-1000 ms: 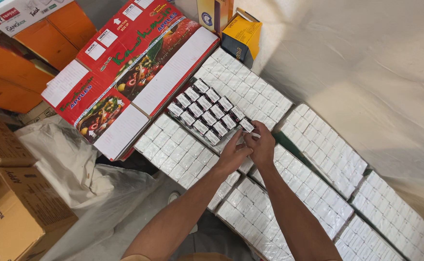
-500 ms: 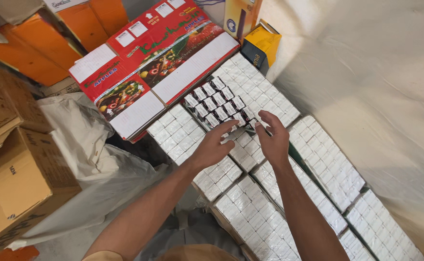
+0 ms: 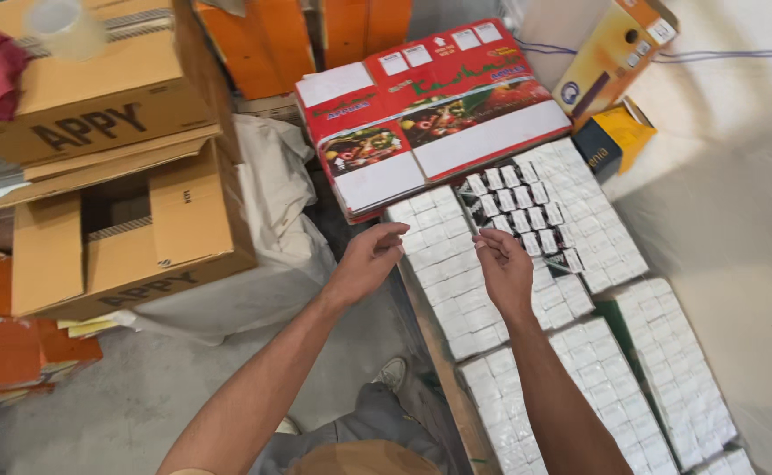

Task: The person repeatedly picks up small black-and-white boxes from a pile and places them in neat rows on a nearby surface. The person handles the boxes one at a time, moving between the source pile and the stacking area.

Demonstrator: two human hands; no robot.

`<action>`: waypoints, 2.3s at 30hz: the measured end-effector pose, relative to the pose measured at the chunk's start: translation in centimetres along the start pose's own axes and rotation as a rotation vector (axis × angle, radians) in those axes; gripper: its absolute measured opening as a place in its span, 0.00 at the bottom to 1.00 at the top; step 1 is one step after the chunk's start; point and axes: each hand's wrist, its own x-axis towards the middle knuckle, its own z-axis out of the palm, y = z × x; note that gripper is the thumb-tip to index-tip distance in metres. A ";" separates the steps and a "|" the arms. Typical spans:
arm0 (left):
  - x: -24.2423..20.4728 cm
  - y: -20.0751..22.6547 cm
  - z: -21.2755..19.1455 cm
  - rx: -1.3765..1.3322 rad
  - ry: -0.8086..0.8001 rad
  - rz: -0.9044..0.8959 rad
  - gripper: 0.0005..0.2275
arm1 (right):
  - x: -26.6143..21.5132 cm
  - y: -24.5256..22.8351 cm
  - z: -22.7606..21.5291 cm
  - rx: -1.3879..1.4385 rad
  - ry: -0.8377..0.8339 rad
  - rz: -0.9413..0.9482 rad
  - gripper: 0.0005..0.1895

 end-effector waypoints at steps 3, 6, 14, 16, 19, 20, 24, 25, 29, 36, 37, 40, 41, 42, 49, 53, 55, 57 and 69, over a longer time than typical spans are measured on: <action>-3.4 -0.8 -5.7 -0.039 0.157 0.011 0.19 | -0.6 -3.4 5.5 0.023 -0.080 -0.086 0.14; -7.7 -2.0 -12.1 -0.019 0.244 0.024 0.20 | -2.6 -7.1 11.9 0.063 -0.170 -0.141 0.14; -26.9 -4.4 -27.7 -0.031 0.525 0.068 0.24 | -15.0 -13.2 30.7 0.117 -0.481 -0.241 0.14; -32.0 -5.3 -31.3 -0.034 0.600 0.069 0.24 | -18.6 -13.6 35.9 0.126 -0.566 -0.241 0.15; -39.0 -6.8 -35.3 -0.050 0.739 0.070 0.23 | -23.5 -14.8 42.6 0.143 -0.701 -0.248 0.16; -41.1 -7.1 -36.6 -0.061 0.797 0.079 0.23 | -25.0 -15.6 44.8 0.153 -0.742 -0.263 0.16; -50.2 -6.8 -40.8 -0.025 0.963 0.097 0.24 | -30.6 -18.3 53.1 0.173 -0.906 -0.325 0.16; -51.8 -6.6 -41.6 -0.029 1.004 0.086 0.24 | -31.5 -18.8 55.1 0.187 -0.949 -0.318 0.16; -57.8 -7.6 -45.5 -0.041 1.126 0.048 0.24 | -36.1 -21.4 62.5 0.208 -1.091 -0.327 0.17; -63.5 -10.7 -53.6 -0.057 1.285 -0.028 0.23 | -41.2 -23.3 75.5 0.208 -1.276 -0.334 0.17; -63.9 -11.2 -55.0 -0.055 1.297 -0.041 0.23 | -41.6 -23.4 77.5 0.187 -1.295 -0.344 0.17; -65.1 -11.7 -60.0 -0.078 1.327 -0.068 0.23 | -42.4 -24.0 84.2 0.162 -1.339 -0.335 0.17; -65.5 -11.7 -61.9 -0.101 1.332 -0.080 0.22 | -42.7 -24.3 86.6 0.160 -1.349 -0.315 0.17; -65.8 -11.9 -63.8 -0.104 1.349 -0.081 0.22 | -42.9 -25.4 88.4 0.158 -1.366 -0.318 0.17; -66.9 -15.6 -74.6 -0.097 1.436 -0.085 0.23 | -43.5 -29.8 99.6 0.094 -1.431 -0.342 0.17; -66.9 -17.2 -80.4 -0.124 1.426 -0.038 0.23 | -43.6 -32.0 104.5 0.050 -1.435 -0.310 0.19; -66.7 -19.0 -82.9 -0.140 1.418 -0.050 0.24 | -43.3 -32.0 107.2 0.034 -1.427 -0.298 0.19; -66.2 -20.4 -85.5 -0.156 1.402 -0.062 0.24 | -42.9 -31.9 109.8 0.018 -1.412 -0.283 0.20; -63.4 -24.6 -100.8 -0.335 1.062 -0.185 0.24 | -41.9 -31.0 124.1 -0.105 -1.229 -0.190 0.22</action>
